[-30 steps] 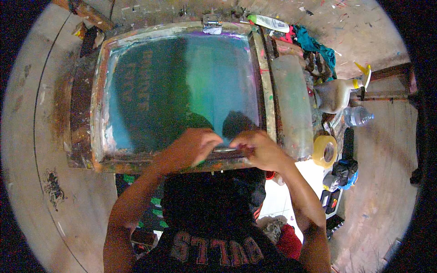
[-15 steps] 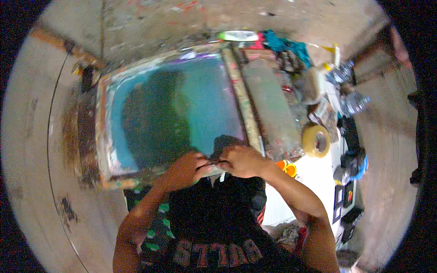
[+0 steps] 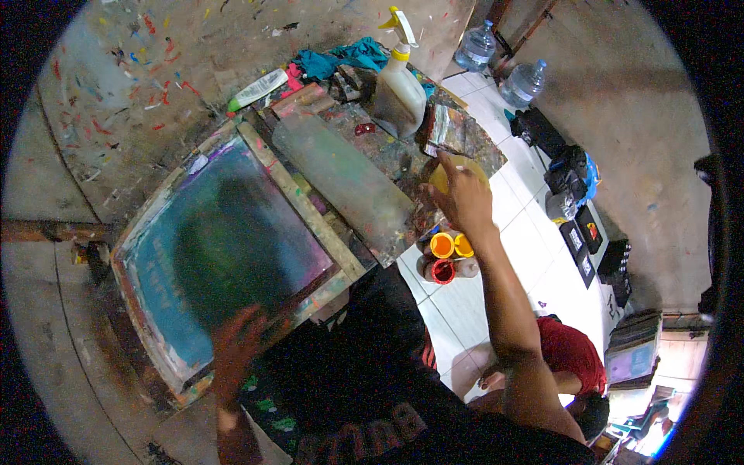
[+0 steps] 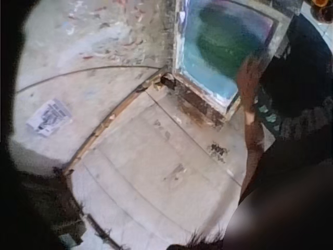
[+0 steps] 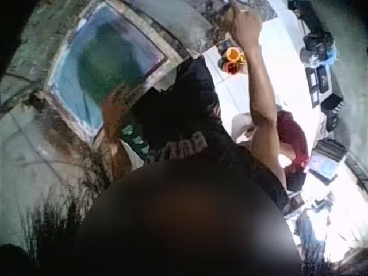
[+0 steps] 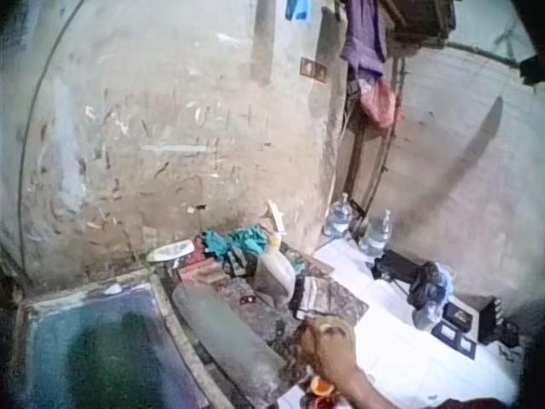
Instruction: The person cleans a screen-printing frame with a cloth and tape, then arranges and stacks black printed sheets on the floor. The person uses a spray bottle and tape to prepare the screen, then handles multiple printed sheets one by one.
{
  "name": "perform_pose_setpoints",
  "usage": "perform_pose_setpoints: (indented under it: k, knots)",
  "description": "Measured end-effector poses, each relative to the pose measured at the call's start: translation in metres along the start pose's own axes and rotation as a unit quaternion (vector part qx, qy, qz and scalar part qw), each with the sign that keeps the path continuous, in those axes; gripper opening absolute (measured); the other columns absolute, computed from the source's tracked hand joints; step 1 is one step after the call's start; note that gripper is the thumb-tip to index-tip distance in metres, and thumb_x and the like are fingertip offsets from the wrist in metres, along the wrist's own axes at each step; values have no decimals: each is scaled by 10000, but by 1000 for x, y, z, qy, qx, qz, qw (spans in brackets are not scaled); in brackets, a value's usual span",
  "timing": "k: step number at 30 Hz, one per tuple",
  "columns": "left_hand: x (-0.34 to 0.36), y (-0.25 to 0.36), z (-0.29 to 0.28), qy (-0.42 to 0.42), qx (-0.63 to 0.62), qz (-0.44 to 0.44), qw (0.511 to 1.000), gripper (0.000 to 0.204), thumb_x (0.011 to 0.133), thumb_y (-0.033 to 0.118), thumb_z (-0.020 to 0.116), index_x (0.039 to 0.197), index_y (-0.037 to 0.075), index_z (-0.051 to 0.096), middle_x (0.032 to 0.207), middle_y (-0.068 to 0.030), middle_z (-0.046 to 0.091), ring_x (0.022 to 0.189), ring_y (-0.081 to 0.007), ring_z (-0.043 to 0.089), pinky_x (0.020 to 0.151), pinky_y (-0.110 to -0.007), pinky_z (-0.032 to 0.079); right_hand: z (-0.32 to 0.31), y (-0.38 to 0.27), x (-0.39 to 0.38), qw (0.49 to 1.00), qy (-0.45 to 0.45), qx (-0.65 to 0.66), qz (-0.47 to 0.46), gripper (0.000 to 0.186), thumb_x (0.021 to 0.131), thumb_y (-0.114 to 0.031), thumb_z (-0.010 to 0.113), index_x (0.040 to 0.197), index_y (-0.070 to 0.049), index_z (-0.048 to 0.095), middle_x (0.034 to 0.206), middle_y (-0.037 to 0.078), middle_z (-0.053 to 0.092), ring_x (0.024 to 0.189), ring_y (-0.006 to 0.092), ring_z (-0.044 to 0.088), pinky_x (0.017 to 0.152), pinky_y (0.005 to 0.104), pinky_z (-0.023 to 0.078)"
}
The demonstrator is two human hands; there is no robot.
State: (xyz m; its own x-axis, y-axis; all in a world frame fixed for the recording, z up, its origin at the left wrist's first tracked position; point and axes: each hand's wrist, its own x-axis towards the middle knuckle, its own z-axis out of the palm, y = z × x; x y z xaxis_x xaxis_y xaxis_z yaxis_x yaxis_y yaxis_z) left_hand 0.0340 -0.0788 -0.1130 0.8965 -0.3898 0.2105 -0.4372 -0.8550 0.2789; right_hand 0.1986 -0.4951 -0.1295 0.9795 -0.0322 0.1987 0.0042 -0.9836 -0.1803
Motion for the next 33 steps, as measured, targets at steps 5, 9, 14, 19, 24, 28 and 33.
perform_pose_setpoints:
  k: [5,9,14,19,24,28,33]
  knots:
    - [67,64,31,-84,-291,-59,951,321,913,268,657,1148,49,648,1084,-161,688,996,-354,662,886,-432,516,59,35,37,993,-103,-36,33,272,874,-243,610,1013,-30,708,915,254,695,888,397,696,718,513,558]
    - [100,112,42,-12,-392,-18,920,473,851,219,728,1263,44,575,1223,-174,618,1125,-338,602,988,-406,467,16,32,1,992,4,108,-59,231,866,-270,650,908,-61,740,882,190,704,780,348,676,707,451,510]
    - [124,151,72,50,-451,51,890,942,682,195,854,1451,-1,346,1518,-205,322,1385,-354,356,1145,-427,310,-74,2,-91,941,-227,199,-154,120,820,11,642,906,23,725,846,171,729,722,219,698,684,329,546]
    - [85,157,90,-82,-464,27,882,364,767,156,754,1090,34,640,1024,-178,622,994,-351,613,877,-426,485,-92,-31,-145,916,-288,244,-138,132,819,-16,680,933,-39,742,799,154,715,669,262,695,647,340,540]
    - [44,144,85,-23,-506,-25,862,110,813,120,688,875,30,694,784,-164,645,790,-343,656,725,-422,508,-71,-40,-161,895,-327,270,-140,155,833,-57,668,985,-59,703,822,170,698,698,333,686,656,398,537]
    - [24,120,73,-54,-474,-40,878,122,827,151,672,866,41,706,831,-162,671,826,-337,660,743,-421,506,-30,-56,-189,769,-435,468,13,833,749,-213,797,1441,-140,339,1160,182,635,873,394,677,752,438,540]
    - [-1,51,-26,-55,-396,-132,907,172,849,209,676,848,43,721,867,-103,715,862,-275,679,813,-373,519,3,-41,-198,807,-444,334,-200,938,696,-409,860,1416,-41,385,1084,198,681,850,357,710,762,391,573]
